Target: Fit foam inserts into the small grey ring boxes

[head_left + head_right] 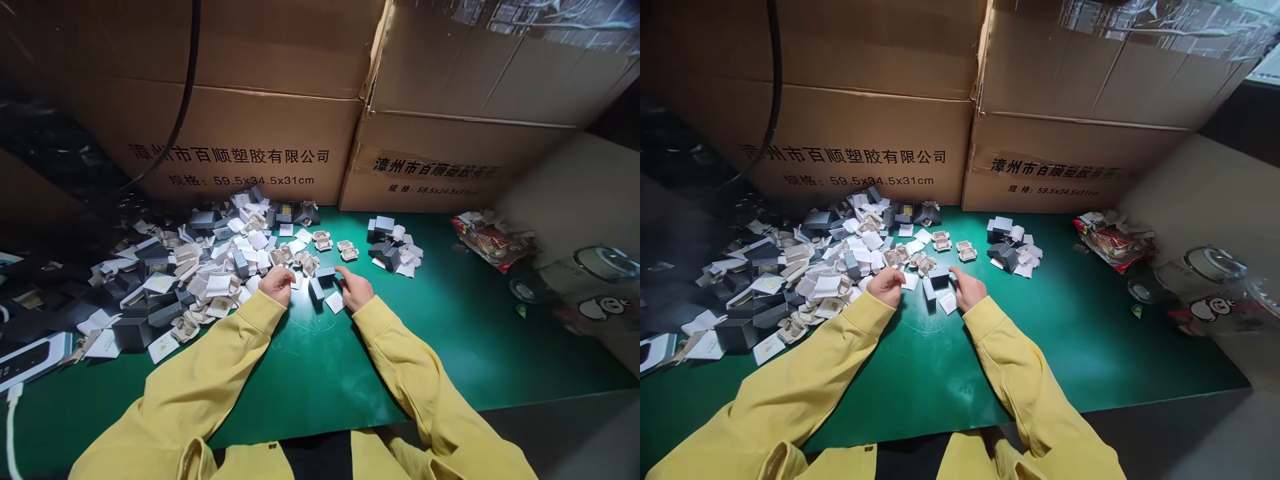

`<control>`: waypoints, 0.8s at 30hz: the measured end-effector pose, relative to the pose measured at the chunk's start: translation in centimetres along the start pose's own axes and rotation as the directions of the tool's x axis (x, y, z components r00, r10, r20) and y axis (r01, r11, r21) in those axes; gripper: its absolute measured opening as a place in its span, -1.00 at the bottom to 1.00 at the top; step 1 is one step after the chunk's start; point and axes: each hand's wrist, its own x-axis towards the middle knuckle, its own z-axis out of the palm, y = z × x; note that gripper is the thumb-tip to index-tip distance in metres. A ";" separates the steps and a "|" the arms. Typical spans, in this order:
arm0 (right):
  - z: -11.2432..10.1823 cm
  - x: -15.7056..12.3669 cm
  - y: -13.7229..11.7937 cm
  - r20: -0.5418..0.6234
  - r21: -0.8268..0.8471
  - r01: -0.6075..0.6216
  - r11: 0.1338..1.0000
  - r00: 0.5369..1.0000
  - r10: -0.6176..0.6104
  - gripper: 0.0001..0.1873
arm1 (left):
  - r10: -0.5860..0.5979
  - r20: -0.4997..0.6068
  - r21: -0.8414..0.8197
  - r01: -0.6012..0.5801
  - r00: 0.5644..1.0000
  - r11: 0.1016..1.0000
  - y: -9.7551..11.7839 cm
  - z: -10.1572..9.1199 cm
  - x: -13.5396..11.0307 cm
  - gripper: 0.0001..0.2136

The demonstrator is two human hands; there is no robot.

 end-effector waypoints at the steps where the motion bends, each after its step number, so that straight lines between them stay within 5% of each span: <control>1: 0.1 -0.1 0.1 0.006 0.007 0.011 1.000 1.000 -0.011 -0.55 | 0.019 0.025 -0.032 -0.018 1.000 0.999 0.0 0.1 0.0 -0.81; 8: 0.2 0.1 0.1 -0.205 0.326 -0.004 0.945 0.976 0.075 -0.69 | 0.003 0.086 -0.186 0.013 0.996 0.982 0.4 0.2 0.6 -0.77; 11: -0.3 -0.2 -1.2 -0.275 0.434 0.058 0.899 0.959 0.070 -0.71 | -0.065 0.128 -0.255 0.096 0.990 0.962 2.0 0.3 0.7 -0.94; 15: -0.8 -1.5 -4.8 -0.312 0.552 0.150 0.820 0.949 0.037 -0.75 | -0.198 0.185 -0.479 0.264 0.963 0.837 4.5 0.3 0.6 -0.46; 21: 0.5 -2.3 -10.7 -0.248 0.824 0.145 0.548 0.962 0.117 -0.70 | -0.232 0.025 -0.612 0.198 0.972 0.766 5.9 -1.1 1.3 -0.40; 24: 2.3 -1.7 -12.5 -0.083 0.967 0.027 0.252 0.974 0.213 -0.59 | -0.264 0.143 -0.705 0.285 0.954 0.649 6.8 -2.1 1.6 -0.37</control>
